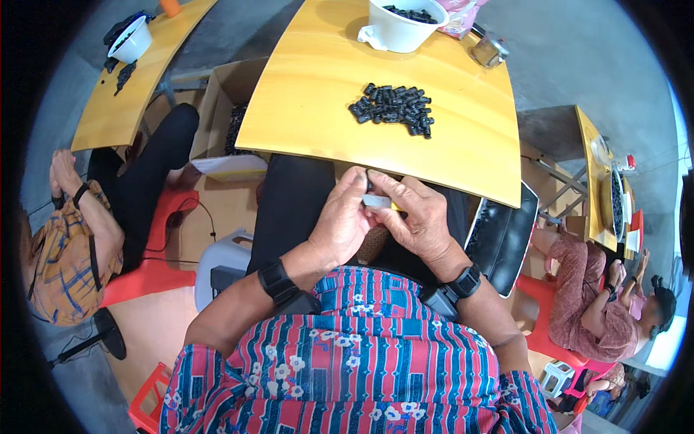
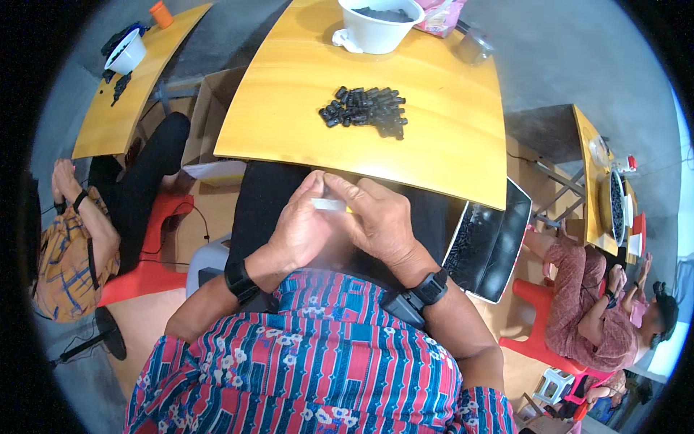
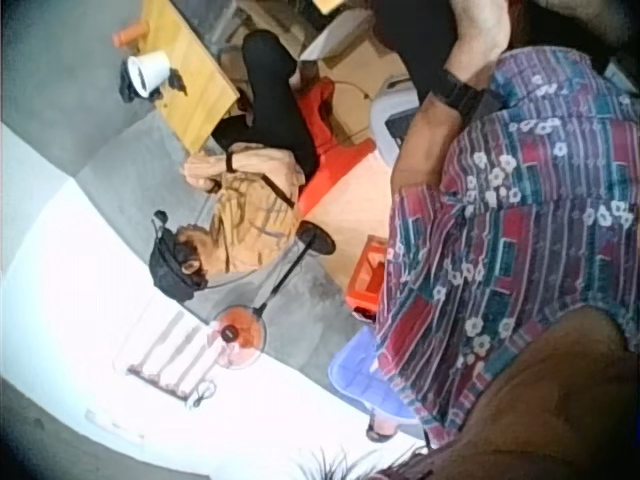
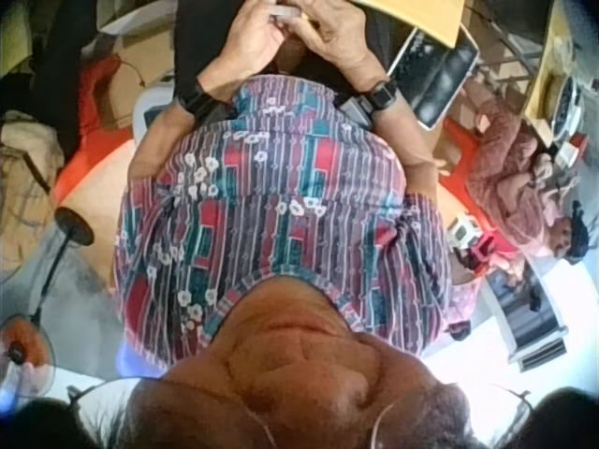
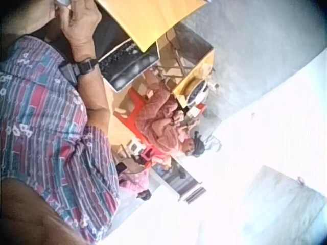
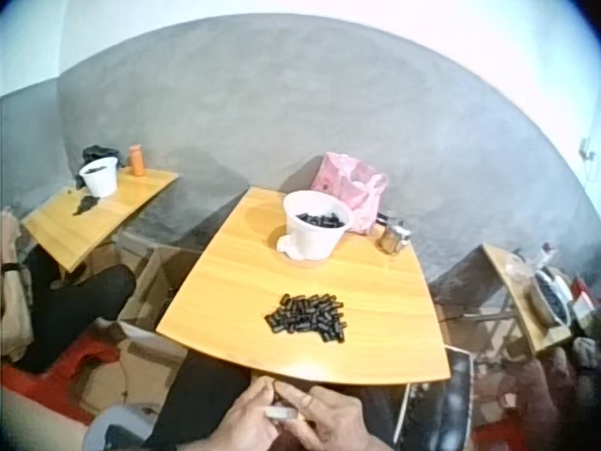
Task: The worker is using a small scraper or knife to remove burrs or excess material from small black plastic components.
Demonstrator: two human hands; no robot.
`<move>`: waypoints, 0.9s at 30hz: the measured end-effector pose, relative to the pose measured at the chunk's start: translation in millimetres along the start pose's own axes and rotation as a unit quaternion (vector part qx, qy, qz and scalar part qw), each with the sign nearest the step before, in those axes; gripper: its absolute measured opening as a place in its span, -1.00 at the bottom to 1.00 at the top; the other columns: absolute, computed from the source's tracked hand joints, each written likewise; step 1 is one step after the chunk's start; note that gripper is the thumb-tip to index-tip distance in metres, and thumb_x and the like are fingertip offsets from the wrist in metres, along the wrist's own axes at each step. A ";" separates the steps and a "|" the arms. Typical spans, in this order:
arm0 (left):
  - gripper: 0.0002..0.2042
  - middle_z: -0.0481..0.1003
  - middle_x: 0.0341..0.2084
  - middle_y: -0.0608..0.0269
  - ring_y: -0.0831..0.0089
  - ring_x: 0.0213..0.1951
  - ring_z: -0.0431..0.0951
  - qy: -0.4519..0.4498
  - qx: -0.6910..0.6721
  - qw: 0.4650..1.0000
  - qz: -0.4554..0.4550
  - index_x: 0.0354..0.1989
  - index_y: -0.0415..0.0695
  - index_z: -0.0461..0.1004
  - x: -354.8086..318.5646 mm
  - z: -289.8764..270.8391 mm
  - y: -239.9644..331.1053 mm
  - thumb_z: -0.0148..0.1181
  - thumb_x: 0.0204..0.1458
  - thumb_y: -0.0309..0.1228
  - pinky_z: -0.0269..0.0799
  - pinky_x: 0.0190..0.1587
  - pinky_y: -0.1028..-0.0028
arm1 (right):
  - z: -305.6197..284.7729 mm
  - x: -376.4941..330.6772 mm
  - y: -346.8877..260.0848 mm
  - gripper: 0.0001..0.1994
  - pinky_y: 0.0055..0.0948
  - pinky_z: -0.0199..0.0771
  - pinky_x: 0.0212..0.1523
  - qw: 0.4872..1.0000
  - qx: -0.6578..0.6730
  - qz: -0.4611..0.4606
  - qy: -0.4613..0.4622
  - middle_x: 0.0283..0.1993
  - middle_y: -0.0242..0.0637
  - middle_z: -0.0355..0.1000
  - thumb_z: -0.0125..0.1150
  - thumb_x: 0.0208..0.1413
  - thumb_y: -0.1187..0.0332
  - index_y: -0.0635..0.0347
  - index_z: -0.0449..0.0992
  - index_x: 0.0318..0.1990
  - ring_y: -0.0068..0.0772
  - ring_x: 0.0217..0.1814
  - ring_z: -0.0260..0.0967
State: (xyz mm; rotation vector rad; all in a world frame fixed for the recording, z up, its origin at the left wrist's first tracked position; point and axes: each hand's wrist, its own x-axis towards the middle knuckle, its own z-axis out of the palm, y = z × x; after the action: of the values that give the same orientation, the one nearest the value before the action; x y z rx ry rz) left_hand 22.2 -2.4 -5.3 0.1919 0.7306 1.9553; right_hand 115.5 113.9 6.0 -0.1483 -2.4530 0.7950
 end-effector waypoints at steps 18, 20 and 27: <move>-0.80 0.28 -0.49 0.38 0.60 -0.48 0.22 -0.046 -0.030 0.991 -0.124 -0.38 -0.02 0.25 8.4 -32.4 5.0 -0.18 0.25 -0.23 0.17 -0.41 0.59 | -14.9 19.4 43.8 -0.78 -0.32 0.46 -0.17 0.965 -0.001 0.234 0.115 -0.26 -0.03 0.50 0.27 -0.03 0.39 0.27 0.53 -0.22 -0.05 -0.21 0.48; -0.85 0.29 -0.47 0.32 0.59 -0.49 0.23 -0.079 -0.047 0.984 -0.152 -0.32 -0.04 0.26 10.8 -37.7 2.2 -0.17 0.25 -0.29 0.17 -0.45 0.60 | -14.8 21.5 69.9 -0.77 -0.32 0.46 -0.17 0.960 -0.027 0.249 0.122 -0.25 -0.03 0.50 0.28 -0.04 0.36 0.27 0.53 -0.23 -0.04 -0.21 0.48; -0.89 0.32 -0.44 0.33 0.64 -0.49 0.25 -0.111 -0.028 0.977 -0.181 -0.17 -0.07 0.28 12.3 -37.6 -0.8 -0.08 0.25 -0.33 0.24 -0.40 0.61 | -16.4 37.0 89.1 -0.69 -0.21 0.44 -0.14 0.933 -0.106 0.336 0.078 -0.22 -0.03 0.49 0.30 -0.10 0.22 0.21 0.54 -0.23 -0.01 -0.18 0.46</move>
State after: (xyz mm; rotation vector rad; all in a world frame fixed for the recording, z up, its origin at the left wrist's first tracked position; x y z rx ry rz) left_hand 0.6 -7.0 -38.1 0.2231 0.5209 1.5750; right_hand 87.6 205.0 -16.3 -1.1343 -2.3266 0.7384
